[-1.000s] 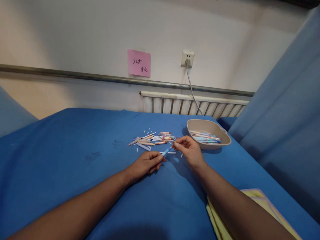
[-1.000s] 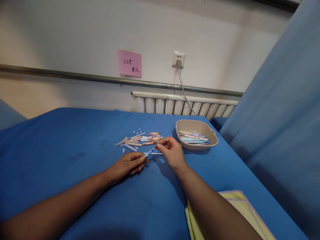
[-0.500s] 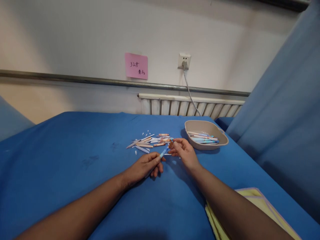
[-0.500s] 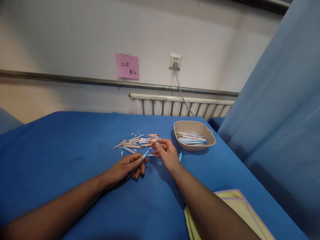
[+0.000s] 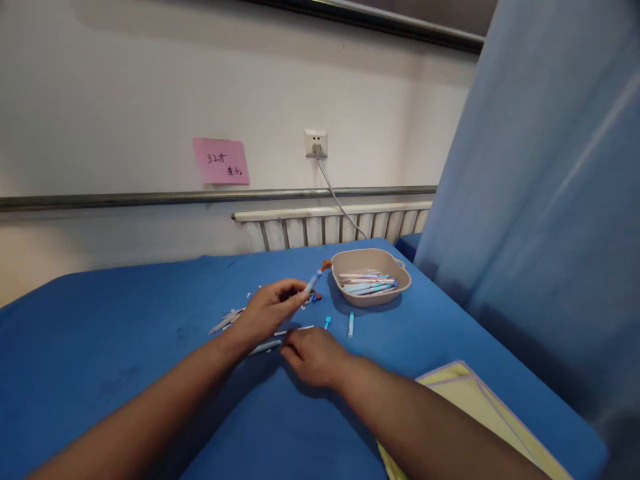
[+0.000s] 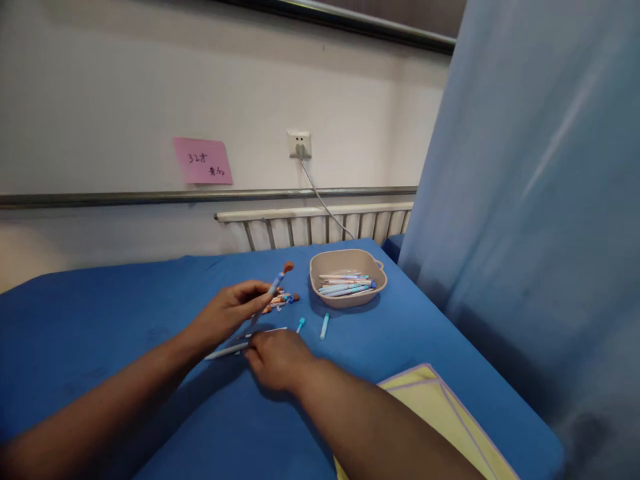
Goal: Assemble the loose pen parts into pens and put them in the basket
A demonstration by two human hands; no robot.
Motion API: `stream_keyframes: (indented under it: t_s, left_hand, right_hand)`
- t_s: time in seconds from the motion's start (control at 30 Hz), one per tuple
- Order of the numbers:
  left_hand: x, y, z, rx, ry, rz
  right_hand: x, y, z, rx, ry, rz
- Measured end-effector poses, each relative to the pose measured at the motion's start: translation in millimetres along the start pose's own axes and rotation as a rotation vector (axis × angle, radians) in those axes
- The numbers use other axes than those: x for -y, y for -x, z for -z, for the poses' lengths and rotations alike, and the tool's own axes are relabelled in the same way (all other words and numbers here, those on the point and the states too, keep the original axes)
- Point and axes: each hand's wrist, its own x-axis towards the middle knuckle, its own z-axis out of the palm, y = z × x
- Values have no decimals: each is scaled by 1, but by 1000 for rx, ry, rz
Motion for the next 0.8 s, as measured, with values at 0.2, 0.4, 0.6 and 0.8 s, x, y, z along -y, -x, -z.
stream_keyframes:
  t_s: [0.2,0.4,0.6,0.8]
  left_hand:
    - [-26,-75,-42,91,-288,-120]
    - [-28,-133,-78,250,-649,-178]
    - [-17,-158,-106,323,-803,-140]
    - [-6,-162,-124,347,-911,-104]
  right_hand:
    - [2,-2,3,85,78,118]
    - [-7,-6,0,111,77,137]
    - [-7,-9,2,94,90,133]
    - [-9,-14,-1,115,78,172]
